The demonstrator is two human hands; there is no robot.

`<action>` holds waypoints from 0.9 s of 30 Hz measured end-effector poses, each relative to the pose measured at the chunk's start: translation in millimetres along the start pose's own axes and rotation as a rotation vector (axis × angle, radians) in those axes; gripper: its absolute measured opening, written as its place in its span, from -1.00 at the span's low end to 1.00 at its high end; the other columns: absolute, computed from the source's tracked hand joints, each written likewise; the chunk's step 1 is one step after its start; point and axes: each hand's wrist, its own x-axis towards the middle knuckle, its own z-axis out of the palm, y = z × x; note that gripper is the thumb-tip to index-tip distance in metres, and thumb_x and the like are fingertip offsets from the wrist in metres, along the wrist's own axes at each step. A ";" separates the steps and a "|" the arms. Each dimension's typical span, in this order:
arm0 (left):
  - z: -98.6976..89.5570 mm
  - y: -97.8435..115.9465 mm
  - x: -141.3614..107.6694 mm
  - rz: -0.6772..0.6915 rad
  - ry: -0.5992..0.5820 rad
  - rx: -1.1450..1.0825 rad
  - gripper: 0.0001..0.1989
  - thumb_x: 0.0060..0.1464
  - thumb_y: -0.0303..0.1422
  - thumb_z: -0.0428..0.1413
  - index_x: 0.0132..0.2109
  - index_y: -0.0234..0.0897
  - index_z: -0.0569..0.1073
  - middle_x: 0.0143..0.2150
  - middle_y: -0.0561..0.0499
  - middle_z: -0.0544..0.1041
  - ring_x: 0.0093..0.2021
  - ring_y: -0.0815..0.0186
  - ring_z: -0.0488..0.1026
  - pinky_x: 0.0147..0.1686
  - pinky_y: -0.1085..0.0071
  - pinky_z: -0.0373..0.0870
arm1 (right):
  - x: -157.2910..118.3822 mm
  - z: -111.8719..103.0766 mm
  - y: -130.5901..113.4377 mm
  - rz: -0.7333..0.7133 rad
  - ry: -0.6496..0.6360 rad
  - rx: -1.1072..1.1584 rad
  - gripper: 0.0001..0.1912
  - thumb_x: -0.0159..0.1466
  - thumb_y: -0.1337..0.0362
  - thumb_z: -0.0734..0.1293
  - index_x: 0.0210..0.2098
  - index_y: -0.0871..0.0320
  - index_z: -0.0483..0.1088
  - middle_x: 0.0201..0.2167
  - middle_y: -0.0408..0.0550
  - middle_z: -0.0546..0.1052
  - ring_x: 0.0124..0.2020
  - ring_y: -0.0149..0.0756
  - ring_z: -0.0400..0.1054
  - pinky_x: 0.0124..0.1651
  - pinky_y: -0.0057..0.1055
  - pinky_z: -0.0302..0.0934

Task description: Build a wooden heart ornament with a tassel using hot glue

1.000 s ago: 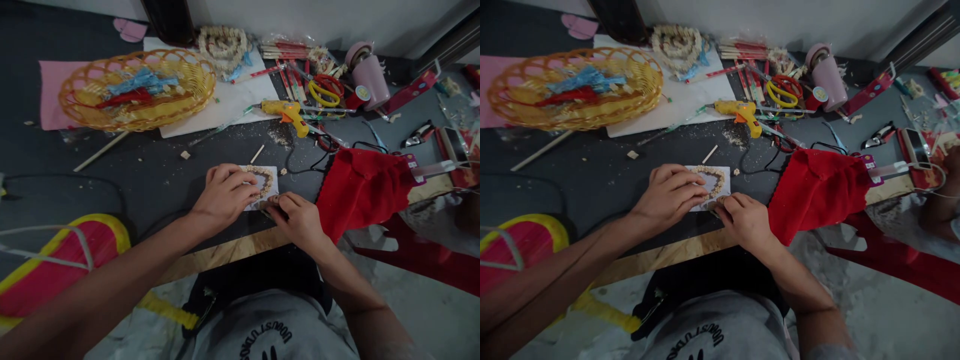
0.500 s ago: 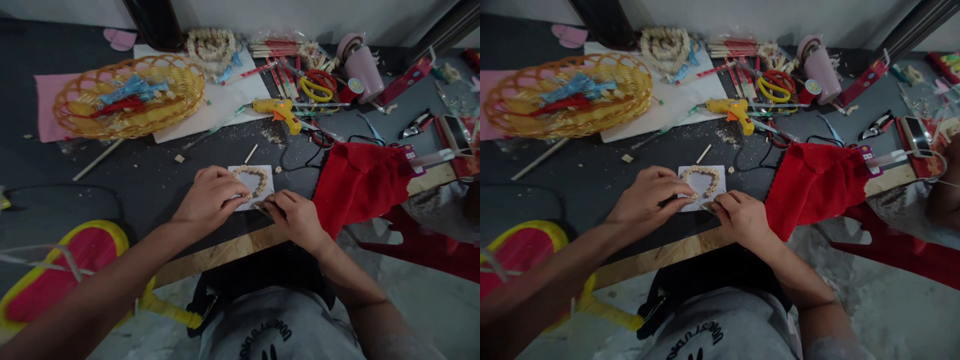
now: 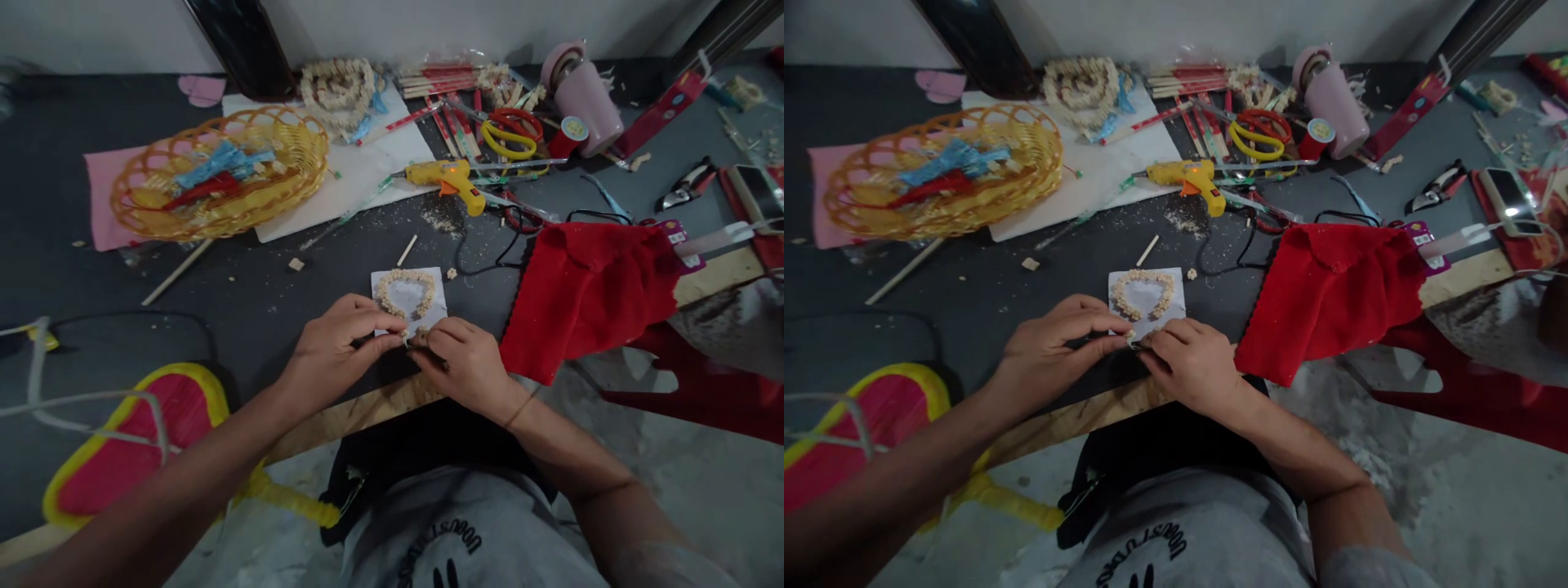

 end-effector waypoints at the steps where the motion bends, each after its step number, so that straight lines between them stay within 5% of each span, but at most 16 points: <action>1: 0.7 -0.9 -0.1 -0.023 -0.013 0.015 -0.77 0.27 -0.19 0.08 -0.16 -0.09 0.62 -0.23 0.03 0.57 -0.21 0.32 0.51 -0.23 0.45 0.43 | -0.2 -0.6 -0.6 0.000 0.009 0.008 -0.83 0.37 0.26 0.28 -0.33 0.13 0.46 -0.40 -0.09 0.55 -0.34 -0.35 0.44 -0.22 -0.43 0.34; 7: 6.0 -10.5 4.5 0.085 -0.052 0.193 -0.70 0.31 -0.16 0.01 -0.12 -0.12 0.61 -0.24 -0.01 0.57 -0.17 0.24 0.47 -0.15 0.31 0.35 | -2.5 -8.1 0.0 0.028 0.039 0.048 -0.86 0.34 0.25 0.30 -0.34 0.11 0.44 -0.33 -0.05 0.57 -0.30 -0.32 0.45 -0.21 -0.41 0.37; 14: 9.1 -13.4 16.1 0.301 0.077 0.345 -0.82 0.29 -0.27 0.08 -0.18 -0.11 0.59 -0.27 0.04 0.62 -0.14 0.19 0.41 -0.08 0.19 0.19 | -8.1 -9.2 3.3 0.048 -0.059 0.080 -0.89 0.35 0.26 0.31 -0.30 0.15 0.42 -0.37 -0.06 0.61 -0.37 -0.31 0.49 -0.26 -0.40 0.36; 27: 18.5 -17.9 17.8 0.301 0.121 0.377 -0.82 0.27 -0.31 0.11 -0.24 -0.13 0.62 -0.27 0.03 0.59 -0.13 0.18 0.36 -0.09 0.18 0.17 | -7.1 -11.9 2.4 -0.029 -0.133 0.026 -0.83 0.37 0.23 0.30 -0.32 0.15 0.43 -0.39 -0.08 0.60 -0.38 -0.31 0.48 -0.32 -0.38 0.30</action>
